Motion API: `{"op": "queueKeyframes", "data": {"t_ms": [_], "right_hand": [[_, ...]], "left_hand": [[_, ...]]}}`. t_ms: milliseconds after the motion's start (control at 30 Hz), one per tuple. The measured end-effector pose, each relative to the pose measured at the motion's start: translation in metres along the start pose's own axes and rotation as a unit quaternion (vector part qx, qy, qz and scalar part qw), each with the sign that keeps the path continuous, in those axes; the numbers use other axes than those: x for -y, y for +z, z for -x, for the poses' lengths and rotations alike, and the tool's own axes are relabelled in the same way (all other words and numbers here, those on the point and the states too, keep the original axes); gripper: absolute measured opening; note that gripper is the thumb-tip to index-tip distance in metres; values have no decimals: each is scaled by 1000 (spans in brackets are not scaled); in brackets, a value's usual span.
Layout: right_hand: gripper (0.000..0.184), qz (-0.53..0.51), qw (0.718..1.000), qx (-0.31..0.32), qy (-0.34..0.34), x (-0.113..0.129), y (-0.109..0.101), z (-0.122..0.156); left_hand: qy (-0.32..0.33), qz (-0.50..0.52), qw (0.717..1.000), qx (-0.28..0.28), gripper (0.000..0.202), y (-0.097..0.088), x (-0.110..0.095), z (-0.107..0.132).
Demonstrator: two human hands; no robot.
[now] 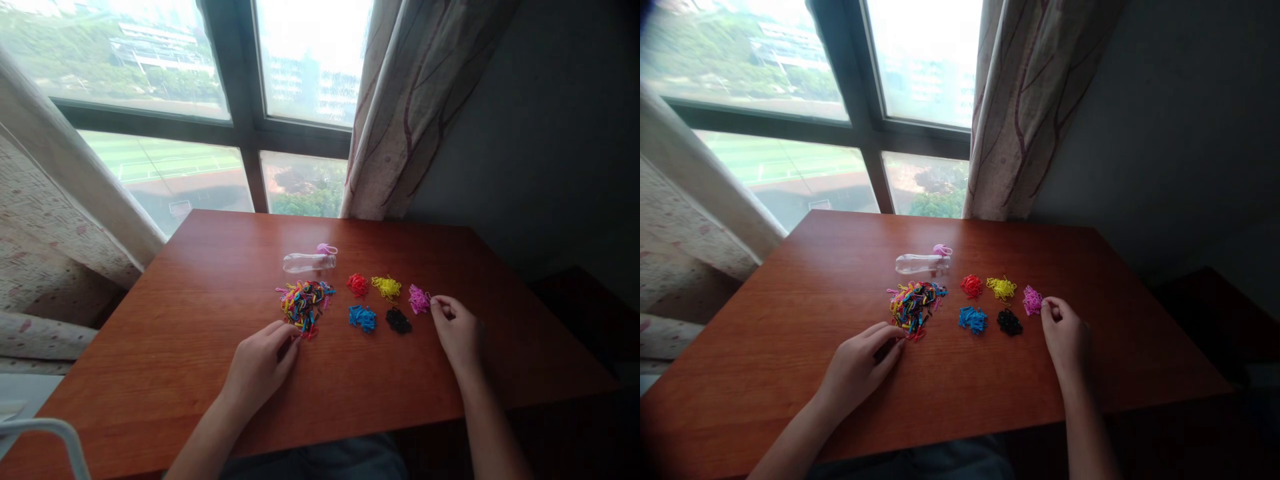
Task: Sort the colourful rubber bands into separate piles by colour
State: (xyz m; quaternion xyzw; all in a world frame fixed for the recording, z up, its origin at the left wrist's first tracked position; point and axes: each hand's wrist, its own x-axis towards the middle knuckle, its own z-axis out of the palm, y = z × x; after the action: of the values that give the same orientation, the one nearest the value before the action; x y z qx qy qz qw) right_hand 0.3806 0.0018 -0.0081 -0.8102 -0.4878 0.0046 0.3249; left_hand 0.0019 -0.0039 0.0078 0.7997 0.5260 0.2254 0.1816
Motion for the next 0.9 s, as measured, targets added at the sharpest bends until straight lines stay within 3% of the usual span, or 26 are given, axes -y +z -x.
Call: {"op": "queueKeyframes", "data": {"t_ms": [300, 500, 700, 900], "right_hand": [[43, 37, 999, 37, -1, -6, 9, -10], [44, 19, 1000, 8, 4, -2, 4, -5], [38, -48, 998, -5, -36, 45, 2, 30], [28, -153, 974, 90, -144, 103, 21, 89]], "left_hand": [[-11, 9, 1000, 11, 17, 1, 1, 1], [-14, 13, 1000, 12, 16, 2, 1, 0], [-13, 19, 1000, 9, 15, 1, 0, 0], [-13, 12, 1000, 10, 15, 3, 2, 1]]}}
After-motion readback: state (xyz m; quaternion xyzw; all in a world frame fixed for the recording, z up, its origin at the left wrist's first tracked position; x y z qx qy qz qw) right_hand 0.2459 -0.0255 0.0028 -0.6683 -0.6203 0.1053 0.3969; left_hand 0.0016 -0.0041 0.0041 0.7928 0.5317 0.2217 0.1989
